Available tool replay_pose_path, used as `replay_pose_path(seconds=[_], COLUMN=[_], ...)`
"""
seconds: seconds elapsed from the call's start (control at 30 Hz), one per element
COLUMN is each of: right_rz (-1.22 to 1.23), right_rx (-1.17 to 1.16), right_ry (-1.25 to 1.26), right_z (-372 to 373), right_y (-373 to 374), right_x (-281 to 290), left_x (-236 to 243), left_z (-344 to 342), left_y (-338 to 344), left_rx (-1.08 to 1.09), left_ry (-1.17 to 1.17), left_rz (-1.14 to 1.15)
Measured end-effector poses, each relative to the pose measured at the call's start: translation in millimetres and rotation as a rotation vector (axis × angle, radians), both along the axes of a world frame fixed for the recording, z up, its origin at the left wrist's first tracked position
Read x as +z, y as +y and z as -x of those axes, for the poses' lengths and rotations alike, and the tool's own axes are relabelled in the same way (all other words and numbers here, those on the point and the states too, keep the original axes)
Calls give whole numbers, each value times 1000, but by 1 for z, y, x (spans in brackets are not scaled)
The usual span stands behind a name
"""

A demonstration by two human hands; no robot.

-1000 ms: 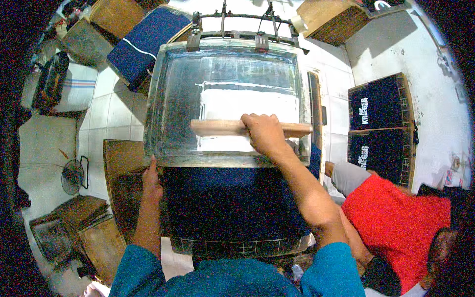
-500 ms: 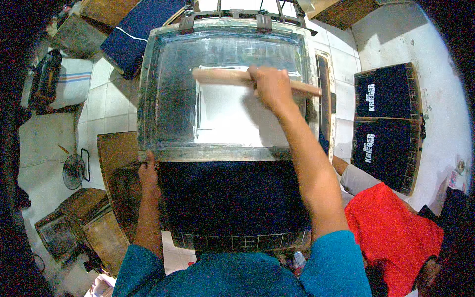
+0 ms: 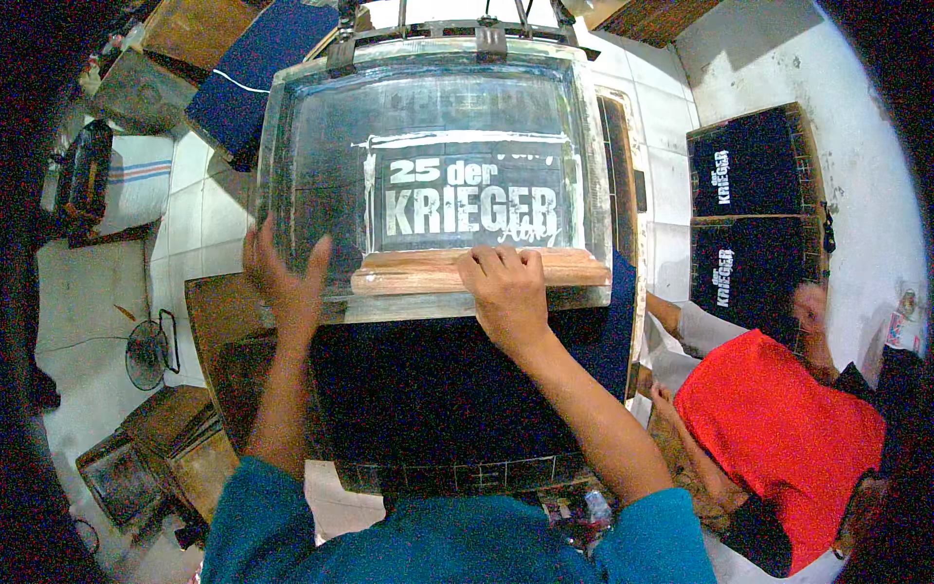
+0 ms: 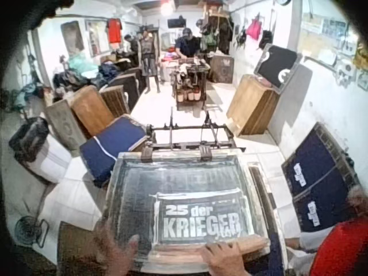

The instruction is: The person applies white ink to a screen printing frame using a squeegee, then repeatedly places dark fabric under the screen and pulls the squeegee across to print a design. Printed pieces are stacked, and the person moves to a stack of finished boards to cut a securing string.

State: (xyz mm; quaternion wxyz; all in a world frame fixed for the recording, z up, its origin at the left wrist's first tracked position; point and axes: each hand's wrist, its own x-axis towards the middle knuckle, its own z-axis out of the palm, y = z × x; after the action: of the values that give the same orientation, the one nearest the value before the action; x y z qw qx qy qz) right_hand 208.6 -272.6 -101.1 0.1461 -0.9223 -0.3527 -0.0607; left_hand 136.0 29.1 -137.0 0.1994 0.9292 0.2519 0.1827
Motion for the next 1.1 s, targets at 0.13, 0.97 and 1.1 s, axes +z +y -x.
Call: replay_pose_path(seconds=[0.13, 0.97, 1.1], right_rz=[30, -65, 43], right_rx=[-6, -28, -44], right_ry=[40, 42, 241], right_z=[-5, -12, -16], right_y=[-1, -3, 0], right_x=[3, 3, 11], left_x=[-10, -30, -18], left_z=[-114, -196, -169], left_y=[-29, -42, -7], left_rx=[-100, -453, -630], left_ry=[277, 235, -7], left_rz=[53, -109, -4])
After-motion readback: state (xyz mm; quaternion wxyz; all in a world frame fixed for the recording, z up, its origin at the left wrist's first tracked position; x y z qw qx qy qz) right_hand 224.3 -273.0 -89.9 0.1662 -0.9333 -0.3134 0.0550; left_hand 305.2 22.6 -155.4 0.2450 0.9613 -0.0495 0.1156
